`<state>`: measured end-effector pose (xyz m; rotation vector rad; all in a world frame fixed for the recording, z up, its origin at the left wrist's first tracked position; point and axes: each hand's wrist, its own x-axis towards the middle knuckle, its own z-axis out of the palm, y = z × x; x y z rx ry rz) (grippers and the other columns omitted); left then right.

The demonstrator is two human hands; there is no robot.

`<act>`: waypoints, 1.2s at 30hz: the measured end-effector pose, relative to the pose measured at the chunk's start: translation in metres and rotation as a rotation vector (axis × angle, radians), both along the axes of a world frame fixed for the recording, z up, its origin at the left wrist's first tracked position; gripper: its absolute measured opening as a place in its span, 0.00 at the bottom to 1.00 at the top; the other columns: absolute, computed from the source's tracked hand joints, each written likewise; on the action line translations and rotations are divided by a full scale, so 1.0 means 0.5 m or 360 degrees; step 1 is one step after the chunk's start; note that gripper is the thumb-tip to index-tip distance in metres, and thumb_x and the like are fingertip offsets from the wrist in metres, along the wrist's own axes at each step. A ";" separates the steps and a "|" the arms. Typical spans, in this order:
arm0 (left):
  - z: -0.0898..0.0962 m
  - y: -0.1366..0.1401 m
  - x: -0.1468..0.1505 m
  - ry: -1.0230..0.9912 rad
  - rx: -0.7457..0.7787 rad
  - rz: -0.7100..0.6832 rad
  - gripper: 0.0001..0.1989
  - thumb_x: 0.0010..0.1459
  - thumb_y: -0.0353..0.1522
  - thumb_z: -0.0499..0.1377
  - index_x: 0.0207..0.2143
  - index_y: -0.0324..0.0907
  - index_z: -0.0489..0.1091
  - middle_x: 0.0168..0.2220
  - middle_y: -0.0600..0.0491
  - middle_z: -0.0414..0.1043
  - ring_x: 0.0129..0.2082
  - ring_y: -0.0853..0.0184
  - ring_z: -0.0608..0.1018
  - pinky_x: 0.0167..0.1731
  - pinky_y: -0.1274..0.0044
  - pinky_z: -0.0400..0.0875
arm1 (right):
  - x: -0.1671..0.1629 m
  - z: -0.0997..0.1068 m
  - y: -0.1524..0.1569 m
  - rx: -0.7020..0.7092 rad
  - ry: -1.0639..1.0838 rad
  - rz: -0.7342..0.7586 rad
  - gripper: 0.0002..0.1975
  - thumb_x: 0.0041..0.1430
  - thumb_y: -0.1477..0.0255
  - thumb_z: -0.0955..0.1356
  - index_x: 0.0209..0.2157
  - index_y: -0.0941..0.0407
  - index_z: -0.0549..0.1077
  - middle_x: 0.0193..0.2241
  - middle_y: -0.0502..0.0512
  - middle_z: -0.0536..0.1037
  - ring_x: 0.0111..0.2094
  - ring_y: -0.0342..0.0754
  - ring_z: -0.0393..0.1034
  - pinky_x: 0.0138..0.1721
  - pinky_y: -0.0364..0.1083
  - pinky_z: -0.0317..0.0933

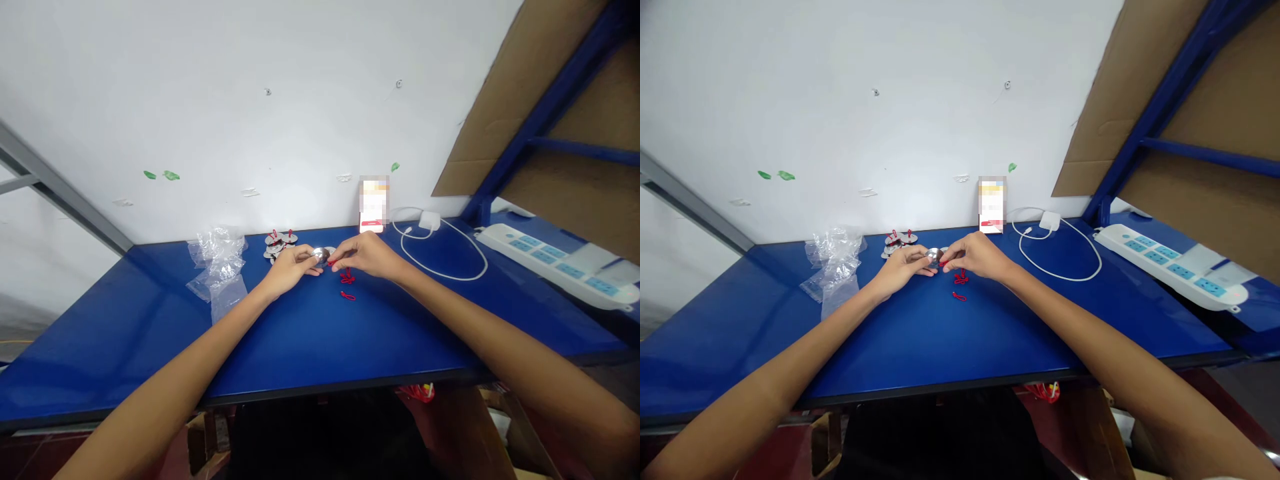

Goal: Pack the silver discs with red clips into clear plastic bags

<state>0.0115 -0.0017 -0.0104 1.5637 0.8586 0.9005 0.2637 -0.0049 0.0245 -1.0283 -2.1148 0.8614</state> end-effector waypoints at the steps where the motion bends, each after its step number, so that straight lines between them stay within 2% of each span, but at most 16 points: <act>1: -0.001 0.000 0.000 0.0008 0.0004 0.0003 0.19 0.63 0.46 0.73 0.39 0.39 0.78 0.38 0.46 0.83 0.40 0.59 0.88 0.47 0.66 0.85 | -0.002 0.000 -0.001 -0.0045 0.0016 -0.0033 0.07 0.54 0.67 0.82 0.37 0.51 0.90 0.32 0.52 0.89 0.34 0.52 0.83 0.40 0.48 0.72; 4: -0.003 0.001 0.002 0.0035 0.0033 0.0014 0.19 0.64 0.46 0.72 0.41 0.39 0.78 0.38 0.46 0.84 0.40 0.59 0.88 0.46 0.66 0.85 | -0.004 -0.004 -0.002 -0.0139 0.0050 -0.0080 0.08 0.53 0.65 0.82 0.34 0.52 0.89 0.29 0.52 0.88 0.31 0.51 0.82 0.37 0.48 0.72; 11: 0.003 -0.003 0.006 -0.0031 0.0004 0.0047 0.16 0.63 0.42 0.72 0.41 0.39 0.76 0.38 0.46 0.84 0.40 0.59 0.88 0.46 0.66 0.84 | 0.000 -0.007 0.004 -0.0149 0.0135 -0.0103 0.08 0.55 0.64 0.80 0.34 0.53 0.88 0.28 0.53 0.87 0.29 0.50 0.81 0.35 0.47 0.73; 16: 0.027 -0.018 0.010 -0.0296 -0.0312 0.0167 0.15 0.61 0.36 0.71 0.46 0.41 0.73 0.39 0.50 0.80 0.36 0.63 0.85 0.40 0.68 0.83 | 0.005 -0.008 0.008 -0.0166 0.0180 -0.0098 0.07 0.55 0.65 0.80 0.35 0.53 0.89 0.31 0.55 0.88 0.32 0.51 0.83 0.37 0.48 0.76; 18: 0.035 -0.025 0.013 -0.0370 -0.0439 0.0186 0.17 0.59 0.34 0.71 0.48 0.41 0.72 0.36 0.52 0.76 0.32 0.66 0.82 0.34 0.73 0.79 | 0.004 -0.011 0.007 -0.0189 0.0194 -0.0092 0.08 0.56 0.64 0.80 0.35 0.53 0.89 0.32 0.55 0.88 0.32 0.51 0.83 0.38 0.48 0.77; 21: 0.044 -0.035 0.019 -0.0378 -0.0477 0.0174 0.24 0.54 0.29 0.72 0.52 0.42 0.71 0.35 0.56 0.71 0.28 0.71 0.74 0.26 0.78 0.67 | -0.002 -0.012 0.003 -0.0217 0.0236 -0.0093 0.11 0.56 0.61 0.80 0.36 0.54 0.89 0.31 0.55 0.88 0.31 0.50 0.83 0.36 0.48 0.78; 24: 0.050 -0.043 0.026 -0.0352 -0.0442 0.0150 0.24 0.53 0.26 0.70 0.52 0.41 0.71 0.36 0.57 0.68 0.28 0.74 0.70 0.25 0.78 0.61 | -0.009 -0.010 -0.004 -0.0166 0.0289 -0.0104 0.13 0.56 0.60 0.80 0.37 0.54 0.89 0.32 0.56 0.88 0.31 0.50 0.83 0.36 0.49 0.79; 29: 0.057 -0.046 0.030 -0.0394 -0.0462 0.0176 0.23 0.54 0.26 0.70 0.53 0.41 0.71 0.34 0.58 0.64 0.27 0.74 0.66 0.25 0.78 0.57 | -0.022 -0.008 -0.015 -0.0047 0.0301 -0.0141 0.11 0.60 0.61 0.78 0.40 0.53 0.89 0.37 0.58 0.89 0.35 0.53 0.84 0.41 0.52 0.80; 33: 0.057 -0.044 0.030 -0.0518 -0.0572 0.0140 0.19 0.57 0.31 0.69 0.51 0.41 0.72 0.33 0.57 0.64 0.25 0.74 0.65 0.25 0.77 0.56 | -0.028 -0.007 -0.022 0.0033 0.0228 -0.0125 0.12 0.63 0.61 0.77 0.41 0.52 0.89 0.40 0.57 0.90 0.39 0.54 0.85 0.45 0.53 0.78; 36: 0.055 -0.043 0.028 -0.0510 -0.0528 0.0099 0.23 0.53 0.30 0.71 0.51 0.41 0.72 0.35 0.57 0.65 0.25 0.75 0.64 0.24 0.77 0.55 | -0.029 -0.007 -0.021 0.0025 0.0268 -0.0093 0.13 0.62 0.58 0.78 0.40 0.52 0.89 0.40 0.56 0.90 0.39 0.54 0.84 0.45 0.52 0.77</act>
